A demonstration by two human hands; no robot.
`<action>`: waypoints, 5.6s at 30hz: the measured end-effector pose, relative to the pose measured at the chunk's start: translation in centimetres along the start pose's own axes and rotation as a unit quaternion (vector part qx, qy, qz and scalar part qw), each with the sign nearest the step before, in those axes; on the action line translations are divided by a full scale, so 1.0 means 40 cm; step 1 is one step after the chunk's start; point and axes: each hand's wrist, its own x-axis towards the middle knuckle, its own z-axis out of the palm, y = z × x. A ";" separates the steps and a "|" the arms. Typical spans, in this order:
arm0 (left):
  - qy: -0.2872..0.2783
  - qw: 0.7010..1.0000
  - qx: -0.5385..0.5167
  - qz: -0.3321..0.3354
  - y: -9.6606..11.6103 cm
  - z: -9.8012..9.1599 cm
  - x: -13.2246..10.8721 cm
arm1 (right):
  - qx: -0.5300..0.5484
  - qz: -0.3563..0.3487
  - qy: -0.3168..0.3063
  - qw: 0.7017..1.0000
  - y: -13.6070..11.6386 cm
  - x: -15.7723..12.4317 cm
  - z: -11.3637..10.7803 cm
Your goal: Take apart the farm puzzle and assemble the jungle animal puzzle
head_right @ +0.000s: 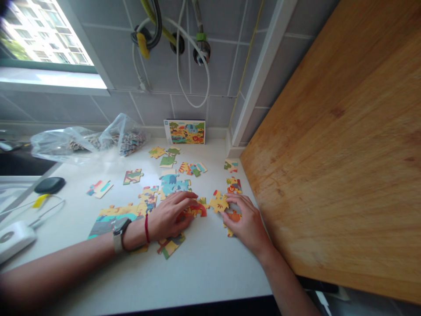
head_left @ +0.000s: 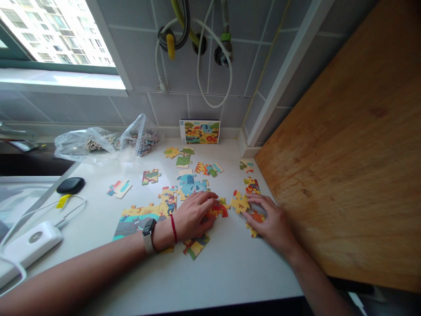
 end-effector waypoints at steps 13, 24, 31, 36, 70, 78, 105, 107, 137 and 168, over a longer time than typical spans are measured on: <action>-0.005 0.999 -0.030 0.016 0.005 -0.005 0.005 | 0.010 -0.092 -0.145 0.985 -0.023 0.000 0.000; -0.003 0.999 -0.034 0.025 0.003 -0.001 0.004 | -0.006 -0.053 -0.136 0.989 -0.015 -0.003 0.008; 0.000 0.999 -0.028 0.023 0.003 0.000 0.003 | 0.013 0.003 -0.086 0.996 -0.020 -0.007 0.005; -0.004 0.999 -0.025 0.024 0.002 -0.001 0.003 | 0.029 0.036 -0.035 0.998 -0.018 -0.005 0.005; -0.003 0.998 -0.025 0.059 0.009 -0.005 0.002 | 0.107 0.101 0.095 0.985 0.015 0.000 0.017; -0.017 0.992 -0.071 0.104 0.015 -0.006 -0.001 | -0.049 0.018 -0.021 0.998 -0.019 -0.006 0.019; 0.020 0.997 -0.036 0.061 0.014 -0.003 0.005 | -0.064 0.020 0.051 0.996 0.013 -0.016 0.042; 0.006 0.997 -0.038 0.059 0.012 -0.001 0.006 | -0.080 0.027 0.065 0.994 0.005 -0.012 0.036; -0.081 0.985 -0.028 0.149 0.020 -0.007 0.001 | -0.135 -0.019 0.027 0.990 0.002 -0.018 0.047; -0.221 0.906 0.209 -0.293 -0.211 -0.344 0.017 | -0.087 -0.033 0.025 0.995 0.017 -0.028 0.034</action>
